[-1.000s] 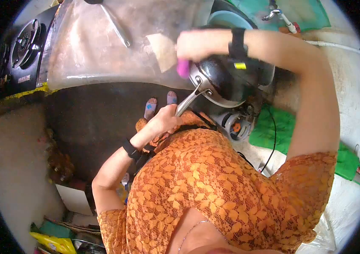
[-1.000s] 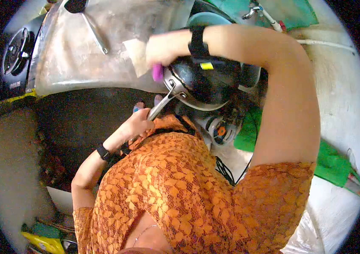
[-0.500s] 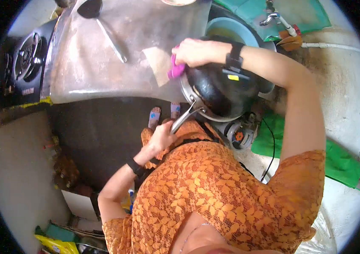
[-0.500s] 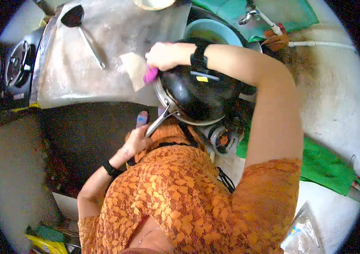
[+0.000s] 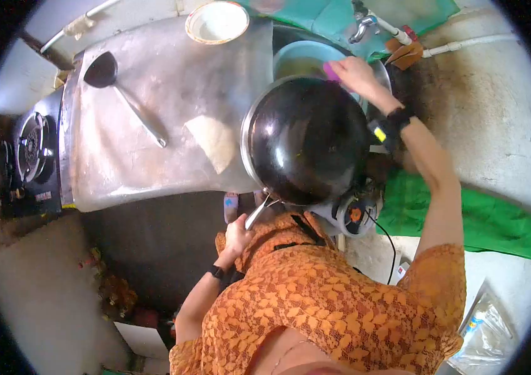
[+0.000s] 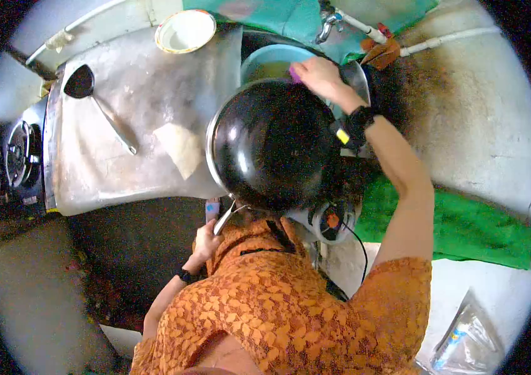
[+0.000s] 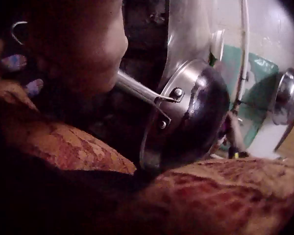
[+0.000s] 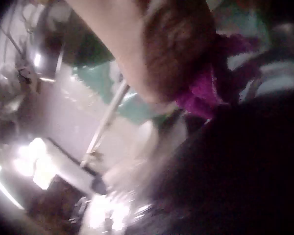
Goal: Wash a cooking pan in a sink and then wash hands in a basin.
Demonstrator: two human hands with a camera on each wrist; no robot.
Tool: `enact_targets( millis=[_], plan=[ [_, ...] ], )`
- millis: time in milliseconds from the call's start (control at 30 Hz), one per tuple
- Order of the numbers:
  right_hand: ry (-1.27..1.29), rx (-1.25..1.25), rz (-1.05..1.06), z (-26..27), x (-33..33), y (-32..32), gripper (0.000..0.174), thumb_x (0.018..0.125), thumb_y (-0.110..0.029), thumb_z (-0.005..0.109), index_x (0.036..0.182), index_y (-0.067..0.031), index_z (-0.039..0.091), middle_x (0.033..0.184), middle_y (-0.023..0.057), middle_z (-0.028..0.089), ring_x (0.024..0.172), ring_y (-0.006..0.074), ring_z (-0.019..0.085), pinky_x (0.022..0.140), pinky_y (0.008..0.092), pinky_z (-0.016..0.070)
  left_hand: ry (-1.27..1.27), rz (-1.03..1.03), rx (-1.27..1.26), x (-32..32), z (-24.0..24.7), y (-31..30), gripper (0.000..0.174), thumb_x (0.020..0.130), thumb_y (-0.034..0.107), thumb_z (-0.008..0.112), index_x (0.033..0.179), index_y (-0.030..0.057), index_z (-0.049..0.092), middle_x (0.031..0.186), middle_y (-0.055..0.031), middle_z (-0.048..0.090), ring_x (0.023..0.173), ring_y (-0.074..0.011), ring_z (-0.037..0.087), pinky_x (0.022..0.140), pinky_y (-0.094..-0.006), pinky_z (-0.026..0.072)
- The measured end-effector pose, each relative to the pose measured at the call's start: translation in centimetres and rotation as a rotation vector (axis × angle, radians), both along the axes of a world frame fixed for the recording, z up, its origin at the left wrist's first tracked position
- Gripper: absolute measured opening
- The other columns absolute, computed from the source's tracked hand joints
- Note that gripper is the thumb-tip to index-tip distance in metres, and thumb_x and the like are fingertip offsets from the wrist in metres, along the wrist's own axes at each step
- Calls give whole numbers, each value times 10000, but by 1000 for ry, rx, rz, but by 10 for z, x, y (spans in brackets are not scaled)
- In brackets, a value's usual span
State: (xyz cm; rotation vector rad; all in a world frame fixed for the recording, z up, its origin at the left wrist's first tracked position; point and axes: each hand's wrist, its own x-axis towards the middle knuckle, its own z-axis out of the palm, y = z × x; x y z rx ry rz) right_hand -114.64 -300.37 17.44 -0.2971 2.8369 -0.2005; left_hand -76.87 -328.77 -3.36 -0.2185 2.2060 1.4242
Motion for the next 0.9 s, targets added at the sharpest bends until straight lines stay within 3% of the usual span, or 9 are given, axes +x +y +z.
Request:
enact_targets(
  millis=[33, 100, 167, 233, 400, 533, 600, 733, 900],
  plan=[
    [-44, -174, -71, 15, 21, -29, 500, 900, -515, 458, 780, -81, 676, 727, 109, 642, 736, 274, 633, 634, 400, 477, 7, 4, -3, 1, 0, 1, 217, 719, 146, 628, 890, 38, 550, 783, -247, 609, 800, -441, 581, 656, -484, 461],
    [359, 11, 698, 12, 52, -77, 253, 811, -274, 536, 659, -97, 633, 655, 113, 581, 642, 279, 582, 574, 424, 468, 31, -13, -16, 1, -7, 0, 221, 724, 149, 629, 897, 35, 554, 778, -244, 611, 787, -439, 586, 649, -474, 464],
    [389, 3, 970, -38, 70, -113, 219, 793, -281, 539, 669, -134, 644, 715, 101, 578, 768, 277, 558, 694, 416, 460, 53, -14, -16, 4, -19, 0, 261, 692, 167, 646, 902, 27, 578, 757, -239, 611, 763, -419, 603, 646, -436, 477],
    [405, -39, 716, -54, 69, -122, 252, 856, -303, 489, 802, -141, 675, 867, 163, 602, 940, 317, 533, 779, 458, 446, -73, -2, -106, 3, -16, 3, 291, 666, 162, 648, 924, 38, 596, 765, -218, 628, 756, -386, 624, 663, -427, 482],
    [66, 149, 354, -21, 42, -28, 264, 900, -284, 431, 858, -106, 621, 875, 121, 641, 903, 313, 590, 741, 412, 503, -85, 41, -115, 15, -41, 3, 370, 650, 147, 646, 1002, 38, 614, 841, -187, 659, 815, -352, 641, 709, -389, 480],
    [529, -345, 78, -50, 104, 64, 339, 940, -237, 414, 1118, -6, 587, 1119, 189, 582, 1056, 358, 507, 936, 443, 395, -178, -50, -173, -1, -15, 6, 398, 645, 136, 646, 1025, 22, 609, 867, -207, 654, 843, -342, 645, 726, -391, 476],
    [500, -304, -171, -42, 147, 68, 347, 947, -207, 399, 1171, 6, 557, 1164, 200, 565, 1047, 381, 503, 945, 436, 387, -207, 6, -150, 4, -21, 7, 381, 639, 132, 647, 997, 6, 608, 849, -204, 653, 804, -331, 644, 718, -393, 471],
    [674, -192, -18, 0, 188, 14, 336, 762, -358, 674, 895, -51, 647, 1092, 173, 550, 956, 336, 533, 757, 476, 421, -260, 25, -107, 5, -22, 11, 326, 620, 131, 650, 898, -23, 583, 708, -156, 597, 638, -260, 560, 651, -382, 448],
    [590, -363, 147, -28, 166, -27, 254, 765, -316, 674, 869, -101, 586, 995, 101, 509, 881, 278, 504, 744, 419, 370, -315, 117, -12, 3, -12, 16, 287, 633, 126, 648, 872, -12, 573, 688, -87, 551, 624, -172, 493, 597, -344, 418]
  ],
)
